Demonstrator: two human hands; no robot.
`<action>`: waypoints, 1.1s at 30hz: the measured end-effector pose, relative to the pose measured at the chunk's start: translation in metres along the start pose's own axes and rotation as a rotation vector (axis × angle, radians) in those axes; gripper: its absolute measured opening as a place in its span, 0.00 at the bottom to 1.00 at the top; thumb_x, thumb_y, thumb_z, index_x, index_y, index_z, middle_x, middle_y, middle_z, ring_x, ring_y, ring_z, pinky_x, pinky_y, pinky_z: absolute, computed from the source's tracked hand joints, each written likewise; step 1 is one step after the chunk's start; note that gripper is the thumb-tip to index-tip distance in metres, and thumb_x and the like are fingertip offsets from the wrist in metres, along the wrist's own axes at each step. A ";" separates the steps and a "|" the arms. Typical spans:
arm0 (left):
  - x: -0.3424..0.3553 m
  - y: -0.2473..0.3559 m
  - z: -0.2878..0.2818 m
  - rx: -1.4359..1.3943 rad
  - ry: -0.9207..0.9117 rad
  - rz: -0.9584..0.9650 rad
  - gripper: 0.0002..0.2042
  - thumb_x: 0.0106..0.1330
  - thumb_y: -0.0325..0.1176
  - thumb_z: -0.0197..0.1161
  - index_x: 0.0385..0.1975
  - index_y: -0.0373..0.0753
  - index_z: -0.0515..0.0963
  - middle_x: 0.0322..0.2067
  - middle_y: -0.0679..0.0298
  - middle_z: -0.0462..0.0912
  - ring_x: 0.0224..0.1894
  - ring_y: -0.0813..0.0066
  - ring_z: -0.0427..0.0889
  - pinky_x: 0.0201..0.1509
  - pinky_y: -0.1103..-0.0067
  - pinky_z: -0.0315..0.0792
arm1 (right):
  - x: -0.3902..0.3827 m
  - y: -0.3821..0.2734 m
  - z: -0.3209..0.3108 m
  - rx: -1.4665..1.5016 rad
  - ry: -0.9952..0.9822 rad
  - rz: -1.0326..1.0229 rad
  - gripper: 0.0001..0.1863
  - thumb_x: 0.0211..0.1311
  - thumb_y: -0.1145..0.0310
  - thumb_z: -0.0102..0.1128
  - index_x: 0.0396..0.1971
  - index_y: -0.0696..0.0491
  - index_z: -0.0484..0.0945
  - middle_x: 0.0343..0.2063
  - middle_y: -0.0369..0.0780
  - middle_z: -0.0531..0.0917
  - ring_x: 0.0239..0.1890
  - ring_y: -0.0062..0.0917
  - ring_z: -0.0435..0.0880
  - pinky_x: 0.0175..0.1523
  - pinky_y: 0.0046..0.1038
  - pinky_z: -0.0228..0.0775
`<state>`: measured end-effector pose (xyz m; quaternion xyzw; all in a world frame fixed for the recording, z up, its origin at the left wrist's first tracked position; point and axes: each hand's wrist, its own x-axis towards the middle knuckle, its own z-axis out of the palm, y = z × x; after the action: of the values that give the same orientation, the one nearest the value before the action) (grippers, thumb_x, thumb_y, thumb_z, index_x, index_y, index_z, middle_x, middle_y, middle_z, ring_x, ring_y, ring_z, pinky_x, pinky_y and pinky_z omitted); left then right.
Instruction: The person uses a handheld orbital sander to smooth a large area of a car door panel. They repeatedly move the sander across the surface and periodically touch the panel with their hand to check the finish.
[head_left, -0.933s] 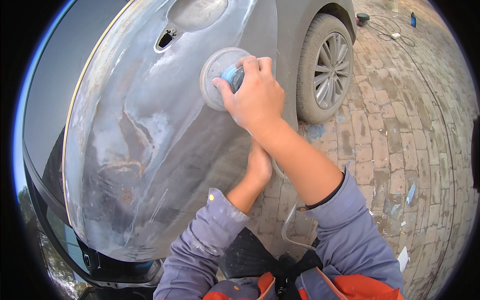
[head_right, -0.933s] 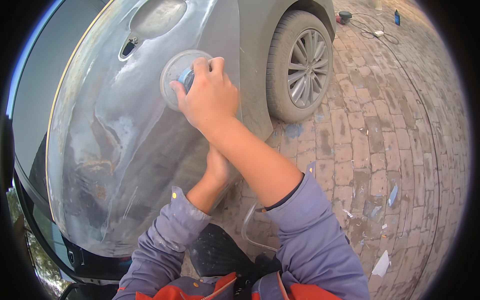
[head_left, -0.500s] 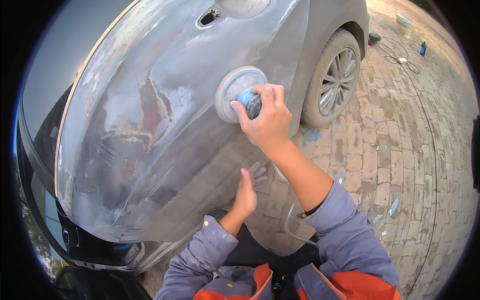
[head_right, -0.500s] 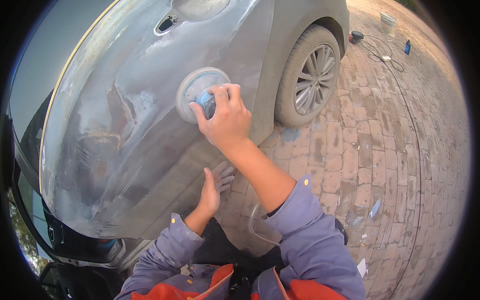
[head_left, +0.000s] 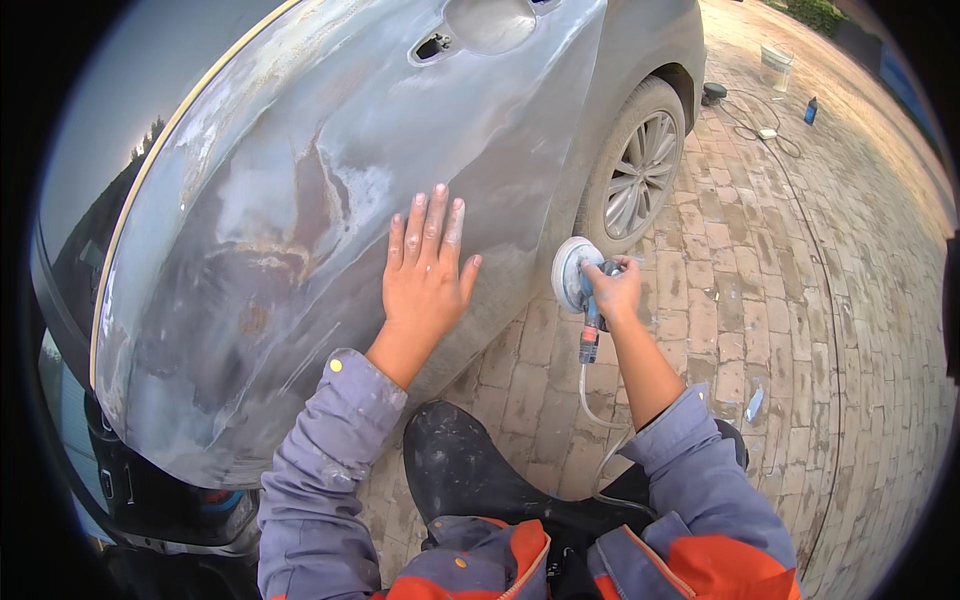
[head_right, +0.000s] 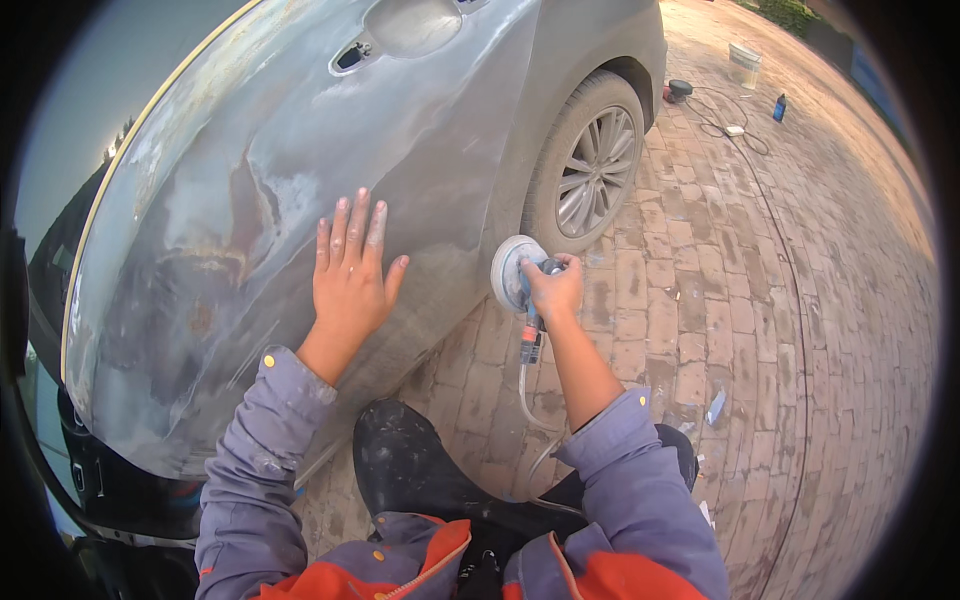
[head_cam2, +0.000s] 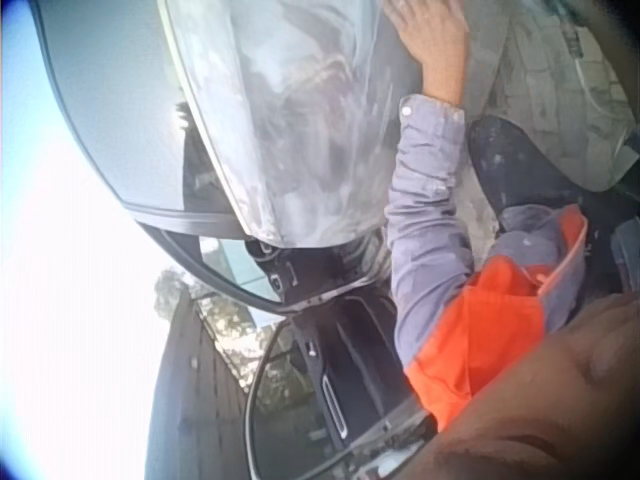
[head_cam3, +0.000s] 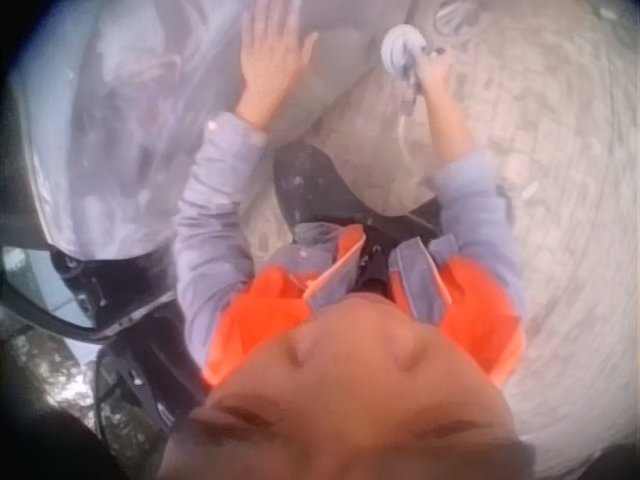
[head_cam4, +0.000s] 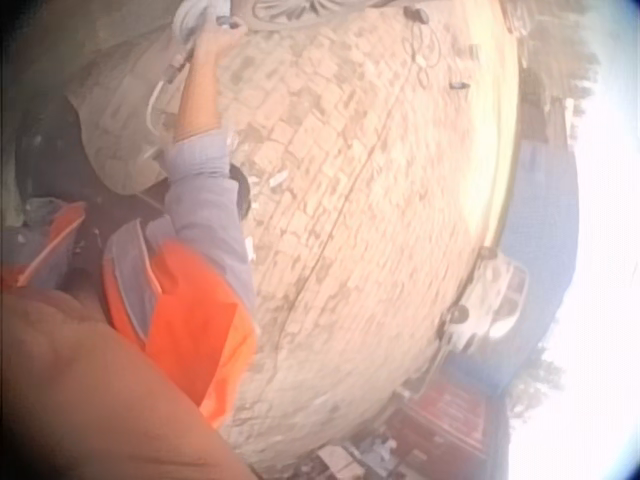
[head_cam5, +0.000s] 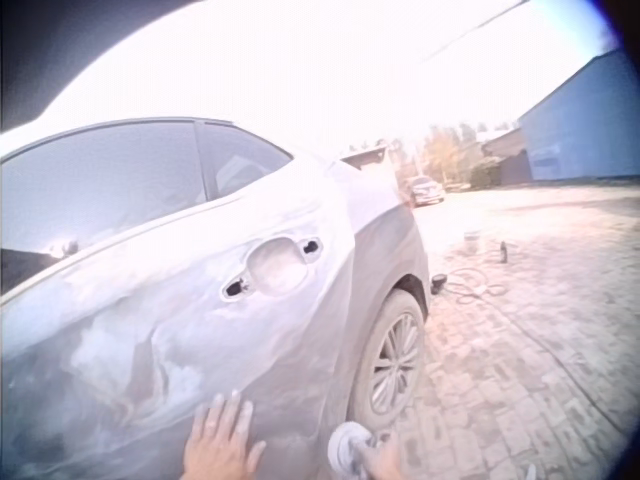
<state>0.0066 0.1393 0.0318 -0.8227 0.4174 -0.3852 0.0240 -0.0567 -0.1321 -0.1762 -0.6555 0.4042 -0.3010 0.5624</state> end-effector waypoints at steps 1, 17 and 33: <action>0.022 -0.008 0.004 0.106 -0.031 0.007 0.37 0.75 0.51 0.65 0.81 0.42 0.66 0.84 0.56 0.59 0.85 0.54 0.57 0.86 0.55 0.53 | -0.008 0.001 -0.009 0.005 0.015 0.046 0.43 0.48 0.50 0.89 0.57 0.59 0.77 0.47 0.47 0.87 0.49 0.37 0.89 0.57 0.39 0.81; 0.154 0.044 0.105 0.535 -0.067 0.302 0.39 0.82 0.60 0.49 0.85 0.41 0.59 0.86 0.63 0.52 0.87 0.65 0.49 0.90 0.66 0.45 | -0.069 0.025 -0.102 1.339 -0.434 0.433 0.29 0.81 0.46 0.52 0.68 0.53 0.77 0.61 0.44 0.85 0.60 0.38 0.87 0.65 0.44 0.83; 0.007 0.161 -0.012 -1.335 -0.568 -0.338 0.60 0.45 0.46 0.93 0.76 0.24 0.65 0.63 0.47 0.78 0.67 0.57 0.80 0.73 0.63 0.73 | -0.093 0.031 -0.083 1.393 -1.014 0.006 0.41 0.79 0.46 0.61 0.83 0.48 0.61 0.78 0.46 0.71 0.77 0.44 0.72 0.78 0.51 0.69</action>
<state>-0.1064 0.0333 -0.0134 -0.7832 0.4083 0.1794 -0.4333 -0.1788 -0.0934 -0.1856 -0.2152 -0.1710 -0.1499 0.9497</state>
